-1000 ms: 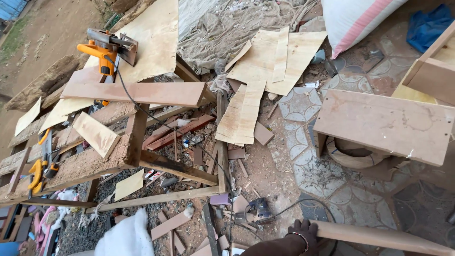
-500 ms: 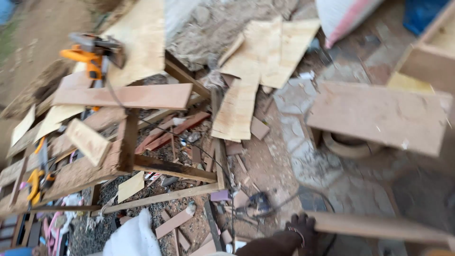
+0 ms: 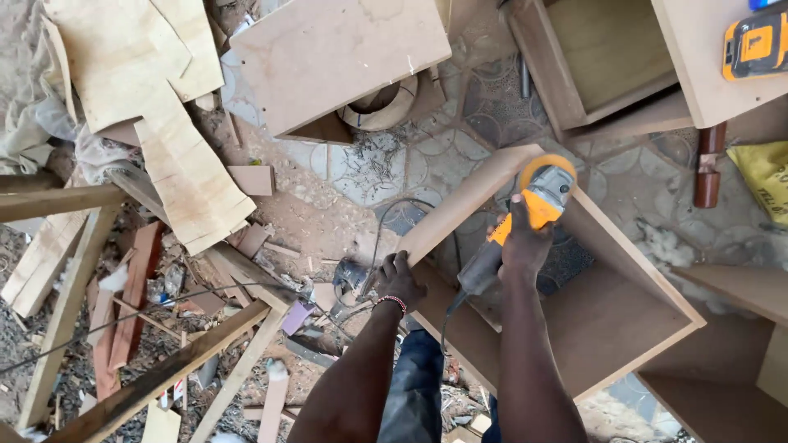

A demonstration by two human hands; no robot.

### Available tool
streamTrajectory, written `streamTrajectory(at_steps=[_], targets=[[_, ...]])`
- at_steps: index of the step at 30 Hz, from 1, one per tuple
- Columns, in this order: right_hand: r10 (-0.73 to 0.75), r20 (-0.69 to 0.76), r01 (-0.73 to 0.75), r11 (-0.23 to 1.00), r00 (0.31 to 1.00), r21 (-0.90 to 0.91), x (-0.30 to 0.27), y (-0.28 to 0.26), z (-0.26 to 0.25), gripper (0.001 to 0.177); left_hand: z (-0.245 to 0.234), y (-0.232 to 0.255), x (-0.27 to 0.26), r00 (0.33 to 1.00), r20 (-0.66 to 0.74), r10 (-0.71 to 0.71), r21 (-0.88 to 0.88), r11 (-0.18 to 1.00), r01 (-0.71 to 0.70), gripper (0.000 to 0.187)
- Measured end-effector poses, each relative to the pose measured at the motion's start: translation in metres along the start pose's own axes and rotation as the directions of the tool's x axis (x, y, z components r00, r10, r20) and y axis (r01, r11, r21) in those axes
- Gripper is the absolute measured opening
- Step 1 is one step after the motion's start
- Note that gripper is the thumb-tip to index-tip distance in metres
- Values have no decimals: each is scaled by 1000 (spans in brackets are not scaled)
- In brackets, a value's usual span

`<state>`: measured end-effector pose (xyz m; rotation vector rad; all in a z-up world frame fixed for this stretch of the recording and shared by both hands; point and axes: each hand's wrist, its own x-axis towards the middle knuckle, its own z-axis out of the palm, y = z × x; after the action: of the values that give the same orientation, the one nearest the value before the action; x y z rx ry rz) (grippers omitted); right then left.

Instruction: Sanding the edges and surfaces of a wooden box using a power sander to smooth the wood.

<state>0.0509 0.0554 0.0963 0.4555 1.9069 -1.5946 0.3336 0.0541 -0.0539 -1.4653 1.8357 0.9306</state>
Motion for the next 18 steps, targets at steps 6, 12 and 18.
streamTrajectory(at_steps=[6,12,18], targets=[[16,2,-16,992,1000,-123,16,-11,13,70,1,1,0,1000,-7,8,15,1000,-8,112],[36,-14,-39,951,999,-308,22,-16,-16,80,-10,3,-10,1000,30,-1,-66,998,3,114],[28,-29,-33,982,999,-188,1,-10,-34,69,-24,7,-19,998,66,-2,-74,997,7,113]])
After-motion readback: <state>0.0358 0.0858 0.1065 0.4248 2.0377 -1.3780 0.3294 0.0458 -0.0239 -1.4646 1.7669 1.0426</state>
